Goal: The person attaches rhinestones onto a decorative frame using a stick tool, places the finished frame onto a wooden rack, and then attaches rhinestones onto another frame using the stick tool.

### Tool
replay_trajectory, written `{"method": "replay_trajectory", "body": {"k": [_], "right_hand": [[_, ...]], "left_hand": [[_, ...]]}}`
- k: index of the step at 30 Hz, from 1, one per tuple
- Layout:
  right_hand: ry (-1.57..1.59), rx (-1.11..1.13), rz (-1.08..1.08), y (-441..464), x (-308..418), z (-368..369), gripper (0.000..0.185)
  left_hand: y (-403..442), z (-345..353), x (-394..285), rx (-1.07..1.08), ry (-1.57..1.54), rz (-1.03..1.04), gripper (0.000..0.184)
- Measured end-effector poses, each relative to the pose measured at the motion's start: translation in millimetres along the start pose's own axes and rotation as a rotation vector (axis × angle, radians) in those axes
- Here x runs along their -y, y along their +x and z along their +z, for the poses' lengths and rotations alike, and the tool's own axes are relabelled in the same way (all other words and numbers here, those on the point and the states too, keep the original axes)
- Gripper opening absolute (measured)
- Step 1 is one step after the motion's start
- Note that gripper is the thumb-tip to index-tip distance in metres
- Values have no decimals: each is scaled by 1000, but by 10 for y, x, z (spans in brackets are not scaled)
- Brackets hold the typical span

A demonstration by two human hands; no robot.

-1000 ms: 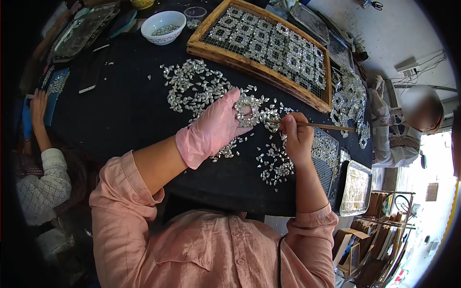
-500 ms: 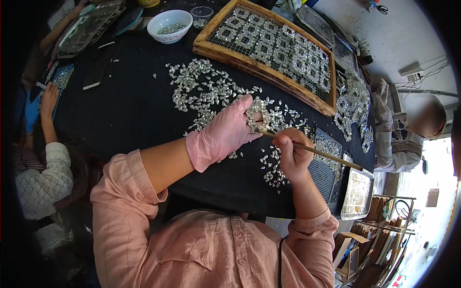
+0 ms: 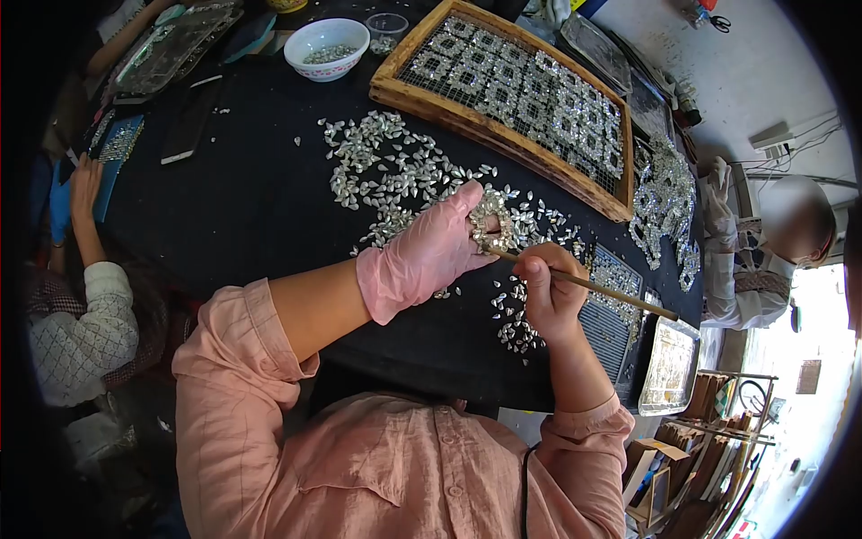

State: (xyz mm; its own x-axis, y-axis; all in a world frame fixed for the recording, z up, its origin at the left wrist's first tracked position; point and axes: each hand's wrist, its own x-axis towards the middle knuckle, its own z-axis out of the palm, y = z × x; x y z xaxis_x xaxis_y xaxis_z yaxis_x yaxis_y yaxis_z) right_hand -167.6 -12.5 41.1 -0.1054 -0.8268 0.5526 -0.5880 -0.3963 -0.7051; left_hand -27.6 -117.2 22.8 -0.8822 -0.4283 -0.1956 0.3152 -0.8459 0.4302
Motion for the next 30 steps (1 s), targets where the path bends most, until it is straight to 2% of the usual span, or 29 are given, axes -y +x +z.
{"method": "replay_trajectory", "body": {"k": [6, 12, 17, 21, 25, 30], "right_hand": [[97, -44, 152, -20, -11, 20, 21], [271, -170, 512, 71, 48, 27, 27], [554, -283, 596, 88, -69, -52, 29], [452, -479, 454, 143, -115, -272, 26], [62, -351, 479, 117, -223, -352, 27], [-149, -237, 451, 78, -301, -332, 31]], "left_hand": [[-25, 32, -16, 10, 1, -1, 38], [-21, 40, -1, 44, 7, -4, 38], [-42, 52, -30, 21, 8, -6, 35], [-26, 61, -84, -111, -16, 39, 32], [-36, 70, -154, -110, -15, 49, 33], [-30, 32, -155, -45, 12, 32, 33]]}}
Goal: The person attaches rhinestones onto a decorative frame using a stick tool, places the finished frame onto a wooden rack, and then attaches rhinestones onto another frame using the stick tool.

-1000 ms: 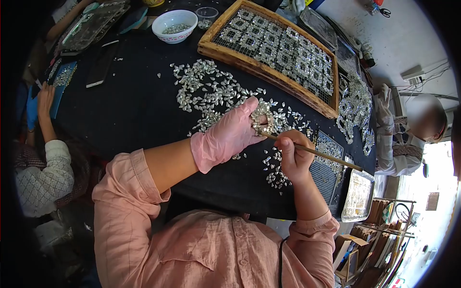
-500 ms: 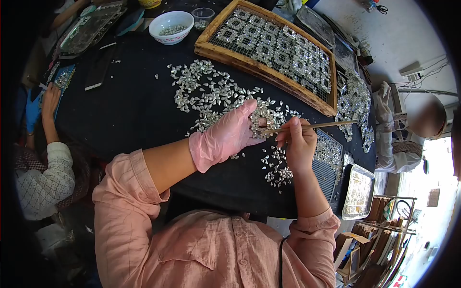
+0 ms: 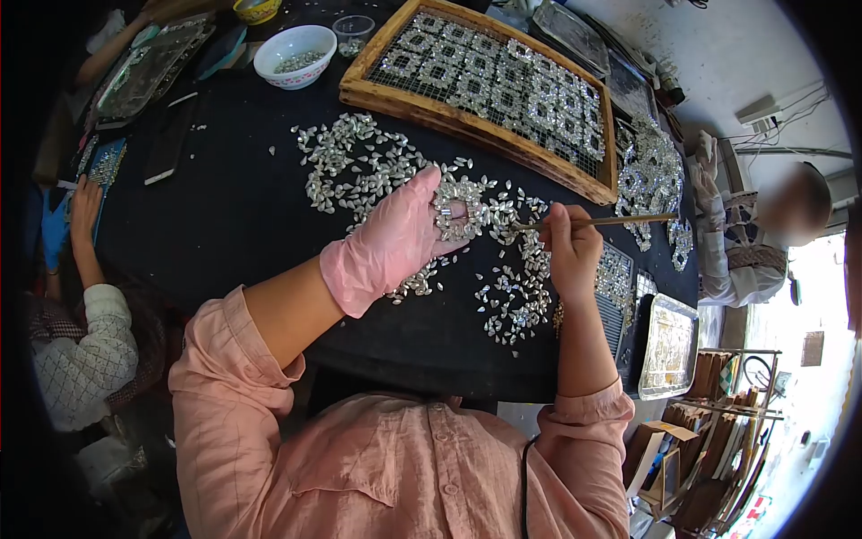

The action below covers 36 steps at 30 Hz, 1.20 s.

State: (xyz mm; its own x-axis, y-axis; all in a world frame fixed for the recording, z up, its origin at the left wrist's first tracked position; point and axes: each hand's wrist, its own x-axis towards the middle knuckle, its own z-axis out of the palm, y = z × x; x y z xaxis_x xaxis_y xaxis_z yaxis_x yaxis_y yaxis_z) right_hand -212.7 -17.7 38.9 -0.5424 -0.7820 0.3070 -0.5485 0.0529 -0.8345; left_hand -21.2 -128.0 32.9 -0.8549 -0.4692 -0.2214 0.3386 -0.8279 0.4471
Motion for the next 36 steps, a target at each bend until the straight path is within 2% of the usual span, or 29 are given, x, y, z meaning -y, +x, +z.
{"method": "replay_trajectory", "body": {"k": [6, 12, 18, 21, 28, 36], "right_hand": [[-44, -15, -9, 13, -21, -4, 30], [-128, 33, -23, 4, 5, -2, 30], [-29, 17, -63, -23, 108, -40, 30], [198, 9, -110, -71, 157, -37, 29], [443, 137, -190, -213, 285, 93, 20], [359, 168, -249, -217, 245, 107, 17]], "left_hand": [[-18, 35, 74, -38, 19, -42, 33], [-41, 48, 86, 26, 55, -87, 36], [-65, 126, 74, 49, 100, -137, 46], [-65, 134, 89, 124, 116, -174, 55], [-46, 45, 121, 195, 180, -361, 65], [-65, 69, 144, 197, 206, -340, 64]]}}
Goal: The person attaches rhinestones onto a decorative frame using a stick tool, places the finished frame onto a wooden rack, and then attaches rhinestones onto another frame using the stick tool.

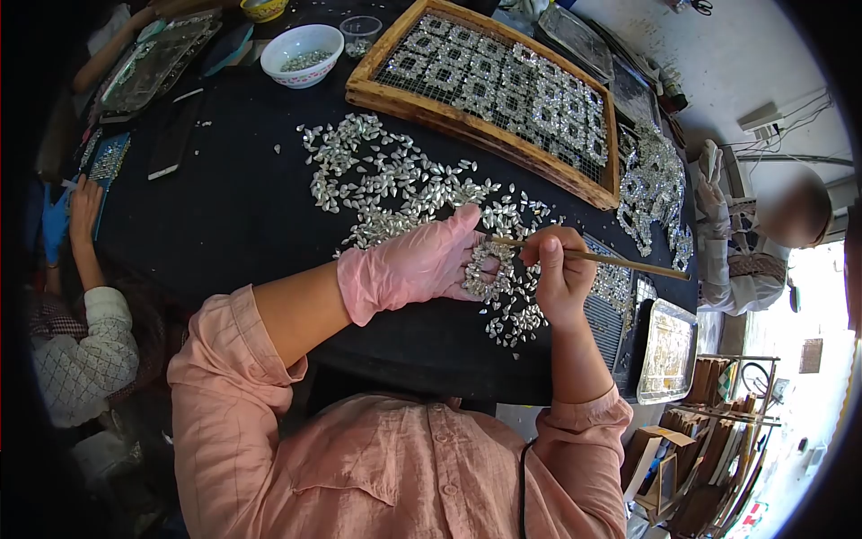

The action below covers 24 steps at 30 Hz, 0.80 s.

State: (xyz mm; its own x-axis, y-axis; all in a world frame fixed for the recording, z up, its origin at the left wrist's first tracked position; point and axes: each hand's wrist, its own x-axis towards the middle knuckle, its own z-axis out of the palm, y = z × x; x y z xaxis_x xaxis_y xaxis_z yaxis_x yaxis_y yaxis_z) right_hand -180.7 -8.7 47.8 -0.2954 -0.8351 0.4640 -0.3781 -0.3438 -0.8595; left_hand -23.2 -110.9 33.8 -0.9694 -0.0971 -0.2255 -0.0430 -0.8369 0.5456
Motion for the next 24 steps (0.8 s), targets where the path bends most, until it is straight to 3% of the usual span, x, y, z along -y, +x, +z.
{"method": "replay_trajectory", "body": {"k": [11, 24], "right_hand": [[-75, 66, -23, -18, -17, -22, 20], [75, -64, 131, -13, -17, -12, 20]], "left_hand": [[0, -2, 14, 11, 7, 10, 61], [25, -49, 28, 23, 38, -42, 65]]}}
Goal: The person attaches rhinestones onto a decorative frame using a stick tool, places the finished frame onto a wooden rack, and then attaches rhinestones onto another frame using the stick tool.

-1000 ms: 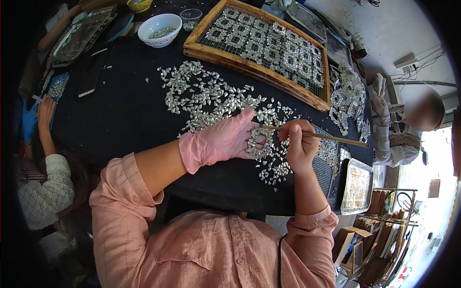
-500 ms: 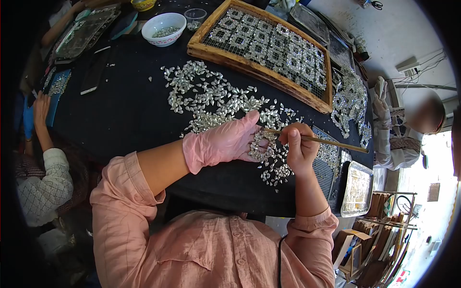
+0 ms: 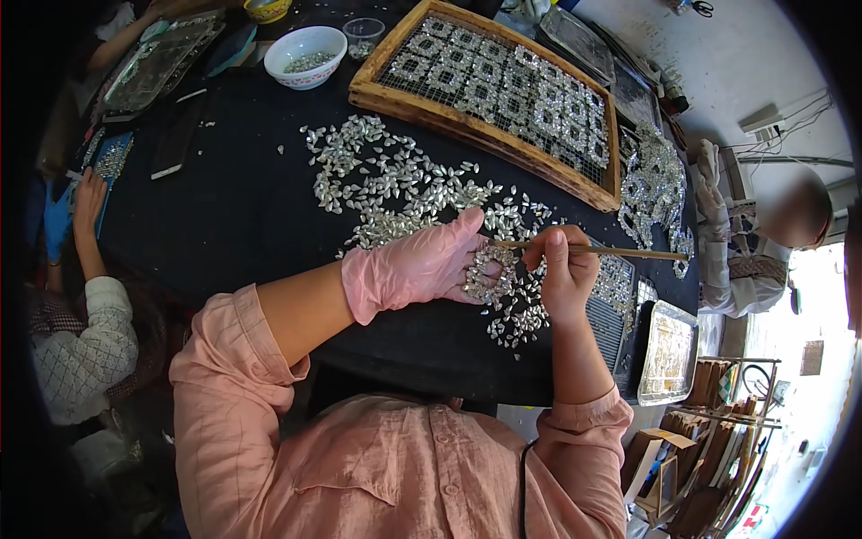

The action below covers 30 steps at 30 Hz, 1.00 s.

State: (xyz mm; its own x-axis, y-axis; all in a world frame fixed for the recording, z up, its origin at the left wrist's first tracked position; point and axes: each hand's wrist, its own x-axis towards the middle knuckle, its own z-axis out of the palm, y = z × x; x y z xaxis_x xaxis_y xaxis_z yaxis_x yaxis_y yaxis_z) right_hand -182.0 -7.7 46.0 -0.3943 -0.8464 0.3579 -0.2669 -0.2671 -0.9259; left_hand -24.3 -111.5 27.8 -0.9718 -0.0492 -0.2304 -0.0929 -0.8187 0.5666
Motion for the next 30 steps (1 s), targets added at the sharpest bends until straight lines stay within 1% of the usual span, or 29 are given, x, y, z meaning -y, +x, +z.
{"method": "replay_trajectory", "body": {"k": [5, 9, 11, 12, 15, 17, 18, 20, 21, 24, 25, 26, 28, 30], "right_hand": [[12, -4, 0, 12, -1, 3, 23], [34, -45, 121, 36, 10, -2, 25], [76, -88, 197, 62, 38, 18, 27], [126, -88, 226, 74, 31, 11, 28], [270, -90, 300, 106, -4, -32, 29], [354, -95, 333, 124, -20, -53, 29], [359, -111, 312, 135, -32, -65, 28], [371, -139, 272, 158, -61, -86, 26], [373, -179, 268, 173, -83, -104, 24], [271, -185, 291, 224, 23, -152, 23], [242, -137, 305, 239, 27, -195, 23], [200, -126, 300, 252, 46, -186, 22], [116, -107, 282, 303, 114, -135, 22], [38, -4, 248, 369, 122, -55, 19]], "left_hand": [[-11, 25, -4, 14, 22, 37, 65], [6, 5, 5, 21, 23, 43, 67], [6, 21, -6, -25, -2, 12, 60], [7, 28, -10, -48, -15, -3, 57], [14, 4, -14, -14, -51, -5, 57], [16, 6, -19, -26, -32, 18, 64], [8, 7, -21, -34, -22, 30, 69], [-20, 0, -56, -39, -47, 61, 66], [-43, 0, -88, -42, -58, 81, 65], [-157, -56, -239, -94, -124, 177, 61], [-214, -104, -311, -122, -106, 251, 56], [-305, -130, -399, -188, -152, 292, 55], [-477, -207, -566, -343, -142, 379, 54], [-592, -278, -605, -397, -222, 509, 51]]}}
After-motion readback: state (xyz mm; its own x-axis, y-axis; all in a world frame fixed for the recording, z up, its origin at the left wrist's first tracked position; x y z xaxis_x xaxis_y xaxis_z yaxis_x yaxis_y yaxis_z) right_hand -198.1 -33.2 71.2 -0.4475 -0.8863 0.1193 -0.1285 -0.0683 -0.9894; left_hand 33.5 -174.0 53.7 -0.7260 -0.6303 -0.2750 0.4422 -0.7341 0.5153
